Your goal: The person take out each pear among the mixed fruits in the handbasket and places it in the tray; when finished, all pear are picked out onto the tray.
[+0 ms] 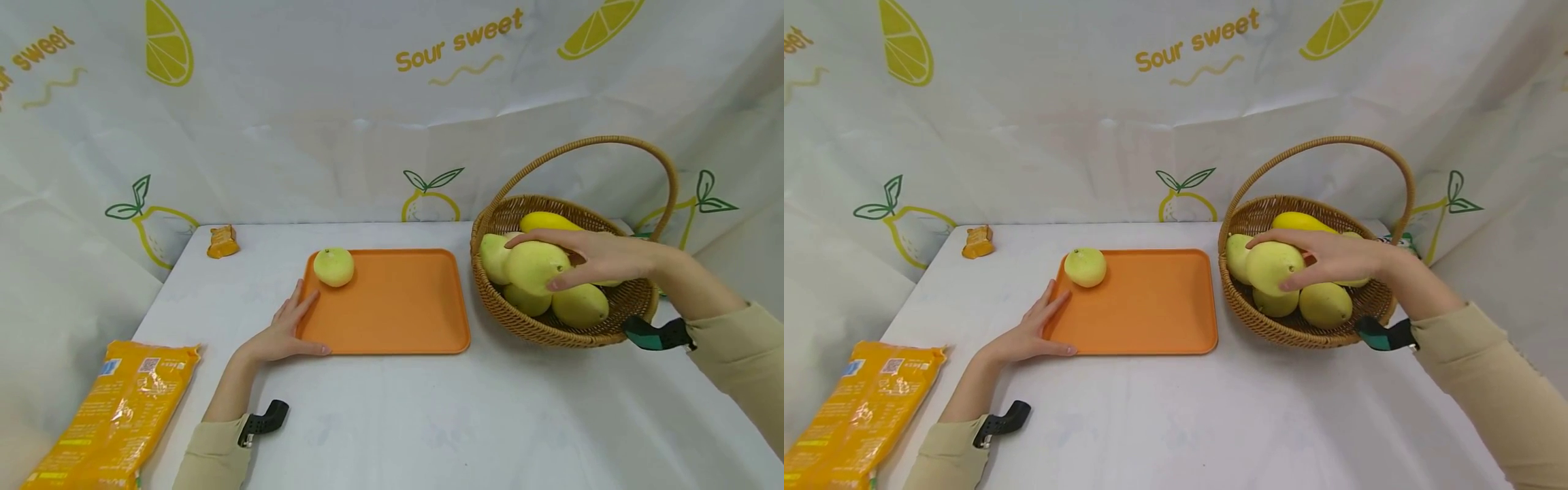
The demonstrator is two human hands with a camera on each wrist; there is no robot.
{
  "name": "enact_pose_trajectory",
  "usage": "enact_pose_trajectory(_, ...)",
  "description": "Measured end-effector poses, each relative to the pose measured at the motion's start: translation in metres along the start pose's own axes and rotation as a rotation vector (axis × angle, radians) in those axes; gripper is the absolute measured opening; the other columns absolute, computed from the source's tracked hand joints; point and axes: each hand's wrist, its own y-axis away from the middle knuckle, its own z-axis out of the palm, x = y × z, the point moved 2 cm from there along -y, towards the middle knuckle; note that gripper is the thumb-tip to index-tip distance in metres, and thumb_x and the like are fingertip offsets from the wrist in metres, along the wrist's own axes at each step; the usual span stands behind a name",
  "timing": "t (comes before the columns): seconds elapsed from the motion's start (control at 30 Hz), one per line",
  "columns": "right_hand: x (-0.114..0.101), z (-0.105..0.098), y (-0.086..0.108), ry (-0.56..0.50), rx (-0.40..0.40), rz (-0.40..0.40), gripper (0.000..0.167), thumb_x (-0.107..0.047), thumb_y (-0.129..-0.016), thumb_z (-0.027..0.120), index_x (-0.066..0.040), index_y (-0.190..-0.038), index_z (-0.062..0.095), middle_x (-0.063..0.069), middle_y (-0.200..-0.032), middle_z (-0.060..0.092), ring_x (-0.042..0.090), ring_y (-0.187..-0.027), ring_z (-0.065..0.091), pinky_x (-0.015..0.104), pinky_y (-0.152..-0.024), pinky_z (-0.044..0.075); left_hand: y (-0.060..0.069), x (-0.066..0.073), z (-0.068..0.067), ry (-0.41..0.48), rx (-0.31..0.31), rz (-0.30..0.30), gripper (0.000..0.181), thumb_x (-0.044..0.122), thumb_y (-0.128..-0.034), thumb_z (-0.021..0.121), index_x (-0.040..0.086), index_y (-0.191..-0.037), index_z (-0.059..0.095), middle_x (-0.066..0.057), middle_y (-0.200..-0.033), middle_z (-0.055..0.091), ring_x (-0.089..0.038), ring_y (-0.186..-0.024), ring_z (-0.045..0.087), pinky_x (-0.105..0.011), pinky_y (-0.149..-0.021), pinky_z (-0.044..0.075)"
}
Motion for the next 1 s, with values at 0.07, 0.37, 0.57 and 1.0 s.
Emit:
enact_pose_trajectory(0.07,-0.003,0.002,-0.001,-0.021,0.022,-0.044,0.062,-0.025,-0.092,0.066,-0.036,-0.146,0.038,-0.013,-0.145,0.041,0.012,-0.104,0.052,0.035,-0.081,0.043,0.0,0.0,0.0,-0.004,0.001,-0.008,0.114,0.049,-0.0731,0.082,0.022,-0.159,0.011,-0.001,-0.161,-0.022,-0.042,-0.145,-0.014,-0.072,-0.107,0.0)
enact_pose_trajectory(0.37,-0.019,0.016,-0.007,-0.218,0.101,-0.132,0.055,-0.01,-0.096,0.055,-0.024,-0.147,0.039,-0.002,-0.142,0.045,0.014,-0.116,0.045,0.026,-0.087,0.042,0.0,0.001,0.0,-0.011,0.005,0.0,0.113,0.047,-0.0744,0.082,0.02,-0.158,0.012,-0.003,-0.161,-0.021,-0.044,-0.144,-0.013,-0.073,-0.106,0.001)
enact_pose_trajectory(0.57,-0.034,0.032,-0.013,-0.481,0.151,-0.076,0.05,-0.015,-0.103,0.044,-0.015,-0.151,0.031,0.004,-0.137,0.045,0.013,-0.118,0.049,0.024,-0.092,0.044,0.001,0.001,0.0,-0.005,0.003,0.0,0.113,0.047,-0.0742,0.082,0.02,-0.158,0.012,-0.002,-0.161,-0.021,-0.043,-0.144,-0.013,-0.073,-0.106,0.001)
enact_pose_trajectory(1.0,-0.069,0.077,-0.047,-1.112,0.109,-0.015,0.068,-0.022,-0.098,0.052,-0.002,-0.151,0.016,0.011,-0.133,0.043,0.02,-0.111,0.057,0.038,-0.093,0.049,0.0,0.0,0.0,-0.002,0.004,0.001,0.113,0.049,-0.0734,0.082,0.02,-0.158,0.013,0.0,-0.161,-0.022,-0.044,-0.144,-0.013,-0.073,-0.106,0.001)
